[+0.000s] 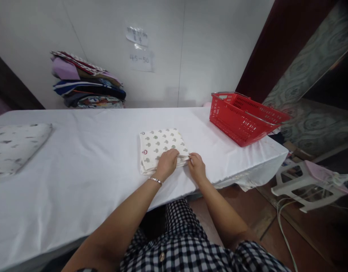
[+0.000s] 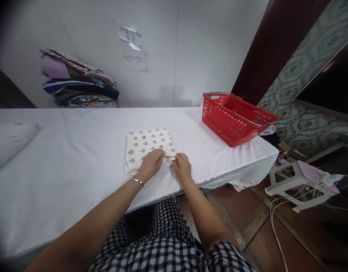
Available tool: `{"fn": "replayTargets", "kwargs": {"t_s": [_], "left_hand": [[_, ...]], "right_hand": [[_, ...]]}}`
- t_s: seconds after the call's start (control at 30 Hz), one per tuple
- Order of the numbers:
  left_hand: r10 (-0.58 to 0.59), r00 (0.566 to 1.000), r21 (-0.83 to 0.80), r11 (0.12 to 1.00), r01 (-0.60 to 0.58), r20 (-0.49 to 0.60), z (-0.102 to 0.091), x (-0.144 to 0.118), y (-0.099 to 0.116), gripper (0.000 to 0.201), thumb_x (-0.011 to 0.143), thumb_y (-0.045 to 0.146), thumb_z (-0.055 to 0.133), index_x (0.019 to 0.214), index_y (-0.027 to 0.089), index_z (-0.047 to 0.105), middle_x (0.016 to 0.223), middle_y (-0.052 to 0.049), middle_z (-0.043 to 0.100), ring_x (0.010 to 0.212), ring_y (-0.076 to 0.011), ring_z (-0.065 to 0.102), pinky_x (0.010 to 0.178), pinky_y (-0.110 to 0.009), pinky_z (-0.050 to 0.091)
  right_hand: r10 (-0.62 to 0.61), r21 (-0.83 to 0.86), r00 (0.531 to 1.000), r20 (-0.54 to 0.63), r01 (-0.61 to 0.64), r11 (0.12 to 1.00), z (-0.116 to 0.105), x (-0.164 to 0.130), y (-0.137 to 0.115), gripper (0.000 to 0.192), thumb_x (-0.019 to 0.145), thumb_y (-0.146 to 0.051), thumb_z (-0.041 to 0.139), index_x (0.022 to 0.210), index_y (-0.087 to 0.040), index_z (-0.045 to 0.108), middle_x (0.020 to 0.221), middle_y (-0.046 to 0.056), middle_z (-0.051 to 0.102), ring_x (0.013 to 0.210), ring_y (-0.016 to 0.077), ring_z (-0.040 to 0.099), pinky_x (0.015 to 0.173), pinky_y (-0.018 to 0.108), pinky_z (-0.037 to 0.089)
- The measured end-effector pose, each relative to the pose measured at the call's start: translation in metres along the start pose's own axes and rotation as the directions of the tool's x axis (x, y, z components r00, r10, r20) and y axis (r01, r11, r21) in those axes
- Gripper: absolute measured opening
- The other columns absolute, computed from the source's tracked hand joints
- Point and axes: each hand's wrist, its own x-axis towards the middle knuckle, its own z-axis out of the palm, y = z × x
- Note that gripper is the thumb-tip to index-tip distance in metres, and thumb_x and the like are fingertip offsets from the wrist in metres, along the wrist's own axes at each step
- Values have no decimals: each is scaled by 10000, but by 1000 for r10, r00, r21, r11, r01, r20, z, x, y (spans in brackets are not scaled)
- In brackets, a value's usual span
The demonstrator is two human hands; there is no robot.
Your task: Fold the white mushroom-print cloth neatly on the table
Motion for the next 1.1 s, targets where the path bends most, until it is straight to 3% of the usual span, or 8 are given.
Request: {"fn": "replayTargets", "kwargs": {"t_s": [0.23,0.43,0.67,0.93,1.1], "left_hand": [[113,993,61,992,-112,-22,5,-1,-1,176,850,152,471,965,197,596,1169,-71,575,1083,-217,510,879,-358,424],[89,996,151,984,-90,20,5,6,6,142,854,190,498,912,184,628,1177,-91,568,1072,-240,509,848,-380,436],[126,991,94,987,-130,46,8,-3,6,139,880,202,477,867,171,612,1028,-74,601,990,-208,525,831,-364,435],[102,995,74,992,-100,-23,12,-3,6,113,871,168,482,867,161,595,1086,-89,588,1054,-211,504,905,-370,400],[65,998,71,995,-65,5,13,-5,7,104,866,237,517,846,175,598,1086,-78,598,1044,-214,518,888,-383,389]], "right_hand": [[3,5,1000,4,-3,1000,0,1,-1,196,815,-133,450,921,-197,602,1044,80,596,1002,203,528,875,354,458],[8,-10,1000,10,-8,1000,1,1,0,179,811,-137,457,908,-188,599,1042,81,601,990,206,531,859,349,463],[23,-27,999,23,-22,999,1,1,-1,188,801,-122,447,882,-193,600,1020,80,604,979,210,534,850,354,465],[-6,-2,1000,20,6,1000,1,2,-2,223,802,-127,450,961,-193,592,1041,77,600,992,206,529,870,350,459],[-9,-7,1000,17,9,1000,0,2,-2,219,806,-130,451,949,-200,601,1043,74,597,991,201,530,861,338,459]]}}
